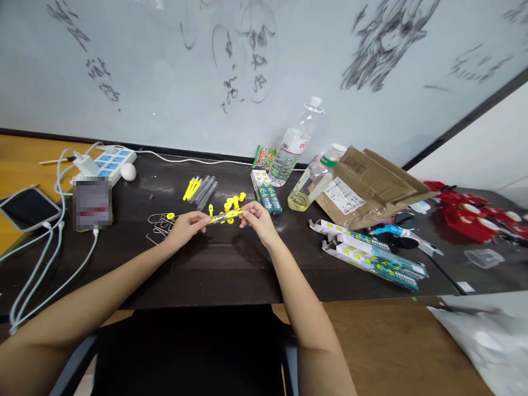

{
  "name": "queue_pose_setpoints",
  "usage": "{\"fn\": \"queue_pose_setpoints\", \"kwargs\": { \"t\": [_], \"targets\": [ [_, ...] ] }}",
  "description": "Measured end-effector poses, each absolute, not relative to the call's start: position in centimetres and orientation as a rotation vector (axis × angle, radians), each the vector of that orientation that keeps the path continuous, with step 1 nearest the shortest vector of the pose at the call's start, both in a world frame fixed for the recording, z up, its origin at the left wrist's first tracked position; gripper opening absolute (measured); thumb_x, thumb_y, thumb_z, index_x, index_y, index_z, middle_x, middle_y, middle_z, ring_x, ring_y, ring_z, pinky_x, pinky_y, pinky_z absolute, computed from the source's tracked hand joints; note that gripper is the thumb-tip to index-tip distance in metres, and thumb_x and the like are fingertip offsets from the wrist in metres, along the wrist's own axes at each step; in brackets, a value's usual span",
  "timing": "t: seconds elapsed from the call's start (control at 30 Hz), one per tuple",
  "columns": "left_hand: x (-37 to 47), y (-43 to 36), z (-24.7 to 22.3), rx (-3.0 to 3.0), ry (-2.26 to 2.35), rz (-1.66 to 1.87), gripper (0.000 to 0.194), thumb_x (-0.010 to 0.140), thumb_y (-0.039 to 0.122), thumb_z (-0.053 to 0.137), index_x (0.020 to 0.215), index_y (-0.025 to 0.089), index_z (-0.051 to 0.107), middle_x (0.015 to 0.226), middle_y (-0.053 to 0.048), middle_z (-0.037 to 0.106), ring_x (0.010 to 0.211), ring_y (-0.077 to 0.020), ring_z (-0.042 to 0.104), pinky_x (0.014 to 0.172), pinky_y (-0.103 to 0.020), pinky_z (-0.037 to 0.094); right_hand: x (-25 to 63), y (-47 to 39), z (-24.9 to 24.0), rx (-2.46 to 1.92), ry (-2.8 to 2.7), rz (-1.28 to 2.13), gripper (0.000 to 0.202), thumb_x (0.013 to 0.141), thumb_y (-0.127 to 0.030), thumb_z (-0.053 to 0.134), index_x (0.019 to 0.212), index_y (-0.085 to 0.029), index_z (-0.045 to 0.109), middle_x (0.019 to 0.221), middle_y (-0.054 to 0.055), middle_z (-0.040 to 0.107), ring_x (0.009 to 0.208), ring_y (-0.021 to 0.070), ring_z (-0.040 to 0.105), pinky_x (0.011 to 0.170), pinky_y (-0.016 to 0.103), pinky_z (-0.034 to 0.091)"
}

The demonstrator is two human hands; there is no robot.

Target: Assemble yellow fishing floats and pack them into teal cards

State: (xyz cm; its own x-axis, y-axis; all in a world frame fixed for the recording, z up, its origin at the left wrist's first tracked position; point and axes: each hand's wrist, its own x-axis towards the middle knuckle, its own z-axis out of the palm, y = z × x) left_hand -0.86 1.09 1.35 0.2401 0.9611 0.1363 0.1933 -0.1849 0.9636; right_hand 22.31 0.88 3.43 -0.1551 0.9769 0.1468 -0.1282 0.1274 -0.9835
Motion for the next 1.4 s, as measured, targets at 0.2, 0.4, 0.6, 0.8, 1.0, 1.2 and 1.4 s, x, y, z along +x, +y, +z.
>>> {"fn": "queue_pose_setpoints", "kwargs": {
  "t": [0.2, 0.4, 0.6, 0.8, 1.0, 1.2, 1.4],
  "targets": [
    [-0.9, 1.2, 1.1, 1.593, 1.097, 1.047, 0.030, 0.076, 0.045, 0.063, 0.080, 0.016, 0.068, 0.056, 0.001, 0.060, 0.046, -0.0085, 0.046, 0.044, -0.020, 0.031, 22.2, 1.0, 3.2, -0.963, -1.325, 1.270, 0.029, 0.071, -0.040, 0.072, 0.082, -0.019, 0.055, 0.065, -0.005, 0.058, 0.051, 0.0076, 0.053, 0.054, 0.024, 0.049],
    [-0.8, 1.1, 1.1, 1.585, 1.089, 1.059, 0.028, 0.076, 0.044, 0.063, 0.079, 0.017, 0.068, 0.055, 0.001, 0.060, 0.046, -0.0089, 0.048, 0.045, -0.020, 0.033, 22.0, 0.6, 3.6, -0.944, -1.286, 1.310, 0.031, 0.072, -0.038, 0.070, 0.087, -0.022, 0.049, 0.065, -0.006, 0.060, 0.051, 0.0082, 0.054, 0.056, 0.026, 0.051],
    [-0.7, 1.1, 1.2, 1.603, 1.081, 1.051, 0.029, 0.076, 0.045, 0.063, 0.078, 0.016, 0.068, 0.055, 0.001, 0.060, 0.045, -0.0082, 0.046, 0.044, -0.020, 0.031, 22.0, 1.0, 3.3, -0.958, -1.341, 1.320, 0.029, 0.073, -0.041, 0.068, 0.080, -0.021, 0.047, 0.066, -0.004, 0.059, 0.053, 0.0091, 0.054, 0.058, 0.027, 0.051],
    [-0.9, 1.5, 1.1, 1.551, 1.096, 1.109, 0.029, 0.074, 0.045, 0.065, 0.078, 0.016, 0.068, 0.054, 0.001, 0.059, 0.044, -0.0074, 0.043, 0.042, -0.020, 0.028, 22.1, -1.3, 3.3, -1.190, -1.377, 0.666, 0.031, 0.081, -0.051, 0.053, 0.093, -0.023, 0.049, 0.083, 0.004, 0.056, 0.074, 0.0166, 0.057, 0.068, 0.034, 0.050],
    [-0.6, 1.7, 1.0, 1.504, 1.073, 1.234, 0.025, 0.077, 0.042, 0.063, 0.077, 0.017, 0.067, 0.056, 0.001, 0.058, 0.046, -0.0071, 0.044, 0.043, -0.020, 0.028, 24.2, -19.8, -0.9, -1.003, -2.161, 0.715, 0.045, 0.081, -0.064, 0.042, 0.102, -0.030, 0.062, 0.099, 0.009, 0.064, 0.099, 0.0293, 0.060, 0.090, 0.053, 0.045],
    [0.3, 0.7, 0.9, 1.524, 1.019, 1.180, 0.021, 0.078, 0.038, 0.064, 0.080, 0.018, 0.068, 0.057, -0.001, 0.059, 0.049, -0.0077, 0.047, 0.042, -0.020, 0.028, 23.4, -33.2, -9.1, -1.393, -2.188, 0.957, 0.047, 0.096, -0.036, 0.027, 0.142, -0.045, 0.024, 0.138, 0.002, 0.049, 0.133, 0.0206, 0.041, 0.107, 0.049, 0.037],
    [0.5, 0.5, 0.9, 1.534, 1.012, 1.174, 0.019, 0.078, 0.036, 0.063, 0.077, 0.018, 0.068, 0.055, 0.000, 0.057, 0.045, -0.0063, 0.042, 0.041, -0.021, 0.027, 21.7, -31.0, -9.2, -1.554, -2.206, 0.699, 0.034, 0.093, -0.028, 0.043, 0.124, -0.034, 0.053, 0.116, 0.007, 0.059, 0.109, 0.0227, 0.055, 0.089, 0.041, 0.049]
  ]
}}
